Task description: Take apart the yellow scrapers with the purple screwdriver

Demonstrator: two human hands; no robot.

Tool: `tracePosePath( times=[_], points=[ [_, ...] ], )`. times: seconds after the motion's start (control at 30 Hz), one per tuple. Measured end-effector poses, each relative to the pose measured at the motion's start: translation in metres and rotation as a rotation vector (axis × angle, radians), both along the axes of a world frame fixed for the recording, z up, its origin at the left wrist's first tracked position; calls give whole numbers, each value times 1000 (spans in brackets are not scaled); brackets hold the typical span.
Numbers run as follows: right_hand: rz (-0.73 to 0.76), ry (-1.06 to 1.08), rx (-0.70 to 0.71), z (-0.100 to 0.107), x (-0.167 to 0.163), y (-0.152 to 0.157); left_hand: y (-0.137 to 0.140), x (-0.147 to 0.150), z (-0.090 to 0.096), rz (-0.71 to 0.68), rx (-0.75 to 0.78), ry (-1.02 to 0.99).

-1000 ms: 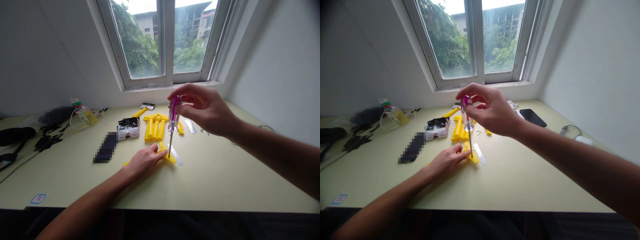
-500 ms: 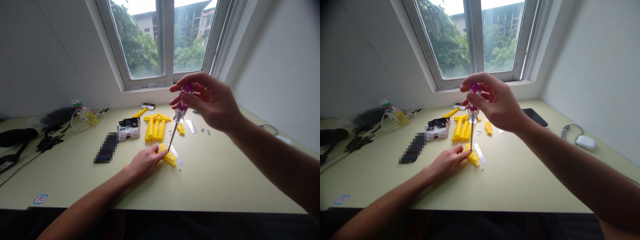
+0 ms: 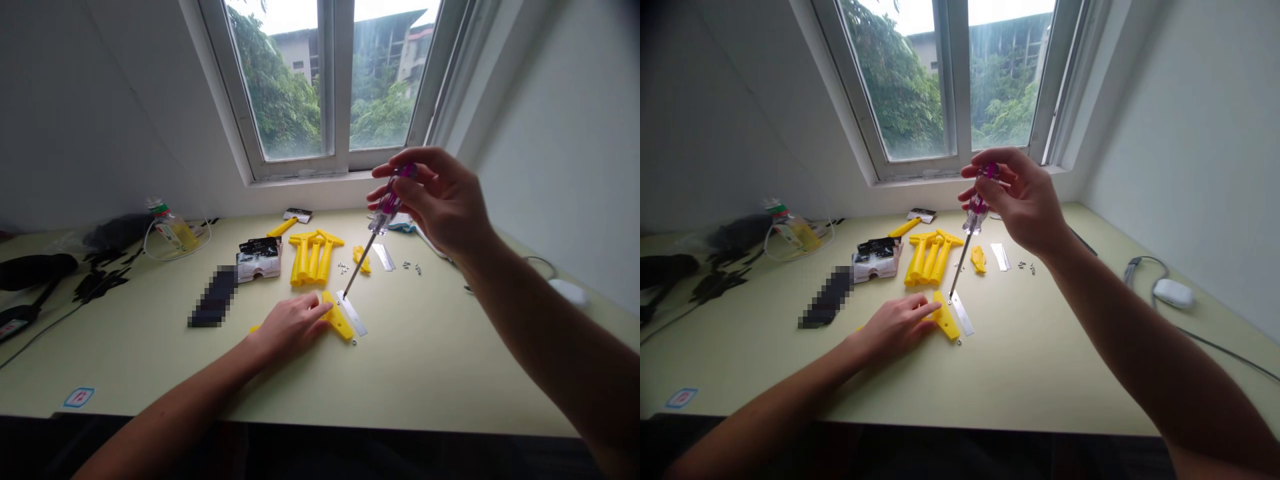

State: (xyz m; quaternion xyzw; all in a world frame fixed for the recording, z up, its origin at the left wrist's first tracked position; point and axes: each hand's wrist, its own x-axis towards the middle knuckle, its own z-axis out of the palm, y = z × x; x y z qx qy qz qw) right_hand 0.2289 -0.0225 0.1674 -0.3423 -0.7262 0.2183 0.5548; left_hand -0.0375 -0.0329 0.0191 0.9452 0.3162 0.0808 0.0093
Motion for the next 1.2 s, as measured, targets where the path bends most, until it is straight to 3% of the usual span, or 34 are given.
tracePosePath(
  times=[0.17, 0.33, 0.4, 0.53, 0.67, 0.77, 0.83, 0.97, 1.1, 1.2],
  points=[
    [8, -15, 60, -6, 0, 3, 3, 3, 6, 48, -50, -207],
    [20, 13, 80, -2, -5, -2, 11, 17, 23, 115, -447, -524],
    [29, 75, 87, 1, -7, -5, 15, 23, 26, 121, -550, -551],
    [8, 239, 132, 11, -2, -12, 27, 34, 26, 151, -612, -528],
    [-189, 312, 402, 26, 19, -16, 47, 77, 29, 75, -522, -428],
    [-431, 342, 639, 35, 39, -18, 66, 134, 28, -92, -334, -173],
    [-541, 357, 718, 40, 53, -20, 77, 173, 24, -170, -242, -36],
    [-601, 353, 801, 45, 75, -24, 89, 227, 12, -229, -179, 16],
    [-663, 295, 779, 45, 85, -28, 91, 244, 11, -226, -116, -1],
    [-700, 286, 754, 45, 85, -31, 81, 221, 21, -213, -83, -37]
  ],
)
